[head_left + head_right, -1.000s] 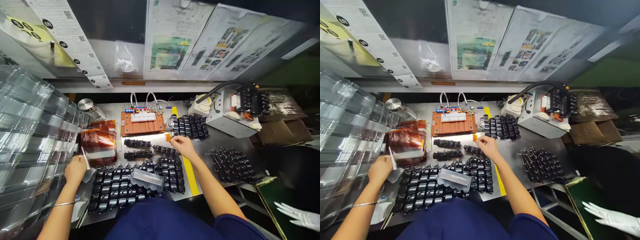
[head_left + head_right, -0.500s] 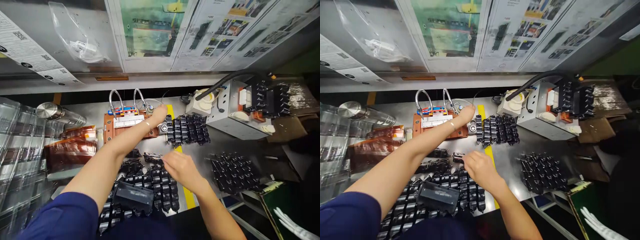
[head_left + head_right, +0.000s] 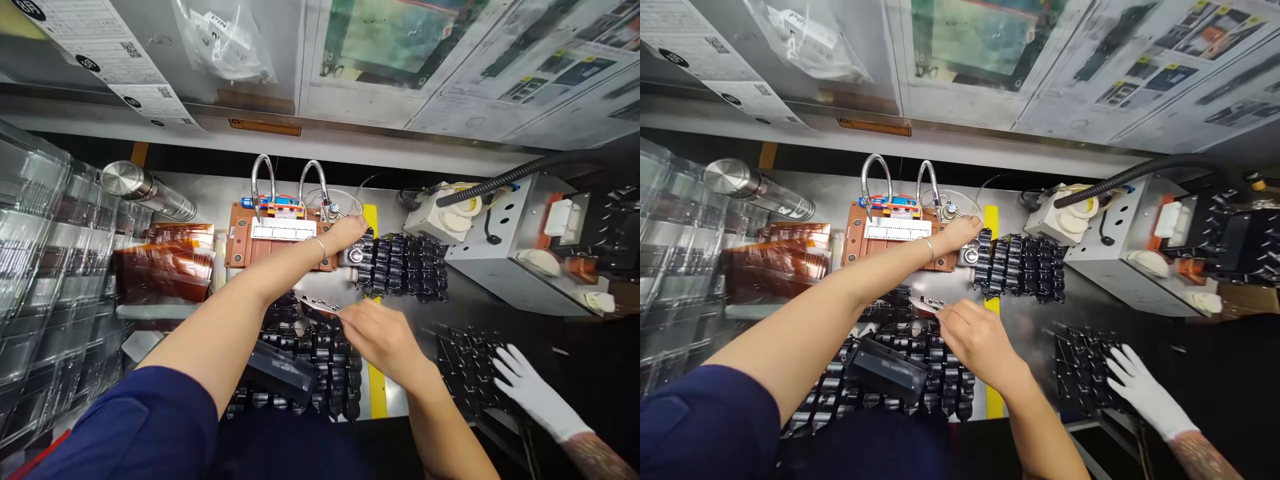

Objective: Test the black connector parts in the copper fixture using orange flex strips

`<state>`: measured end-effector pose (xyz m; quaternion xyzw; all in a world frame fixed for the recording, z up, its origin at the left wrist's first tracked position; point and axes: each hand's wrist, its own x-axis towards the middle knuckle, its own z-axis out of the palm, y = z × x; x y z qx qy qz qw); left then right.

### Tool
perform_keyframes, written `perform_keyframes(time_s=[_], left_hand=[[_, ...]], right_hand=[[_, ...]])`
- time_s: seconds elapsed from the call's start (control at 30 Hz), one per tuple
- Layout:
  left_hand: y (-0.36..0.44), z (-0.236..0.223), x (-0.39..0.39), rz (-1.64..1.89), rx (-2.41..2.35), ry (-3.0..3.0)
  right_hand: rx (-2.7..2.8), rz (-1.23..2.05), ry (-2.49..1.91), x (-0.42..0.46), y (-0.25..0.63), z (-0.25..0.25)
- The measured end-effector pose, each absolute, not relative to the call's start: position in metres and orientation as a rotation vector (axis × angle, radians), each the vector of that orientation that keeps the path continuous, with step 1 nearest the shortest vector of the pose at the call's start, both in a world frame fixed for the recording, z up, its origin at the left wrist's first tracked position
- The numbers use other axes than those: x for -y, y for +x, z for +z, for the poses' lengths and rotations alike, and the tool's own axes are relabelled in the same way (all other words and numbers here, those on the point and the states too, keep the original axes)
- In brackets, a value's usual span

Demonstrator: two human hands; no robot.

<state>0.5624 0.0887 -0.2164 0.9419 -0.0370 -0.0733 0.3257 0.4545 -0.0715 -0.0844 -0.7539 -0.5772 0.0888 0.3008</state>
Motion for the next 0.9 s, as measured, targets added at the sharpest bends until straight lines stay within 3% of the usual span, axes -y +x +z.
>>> perform_keyframes(time_s=[0.2, 0.3, 0.47, 0.67, 0.9], left_hand=[[0.5, -0.181, -0.121, -0.45, 0.026, 2.152], [0.431, -0.178, -0.178, -0.659, -0.214, 1.436], [0.345, -0.192, -0.242, -0.391, -0.746, 0.94], [0.358, -0.194, -0.231, -0.109, -1.139, 1.066], [0.378, -0.204, -0.242, -0.001, -1.214, 1.219]], right_hand=[[1.196, 0.419, -1.871, 0.062, 0.46, -0.079], [0.655, 0.479, -1.89, 0.045, 0.466, -0.113], [-0.135, 0.634, -1.59, 0.002, 0.473, -0.193], [-0.367, 0.764, -1.505, -0.031, 0.477, -0.215], [-0.486, 0.853, -1.638, -0.052, 0.5, -0.212]])
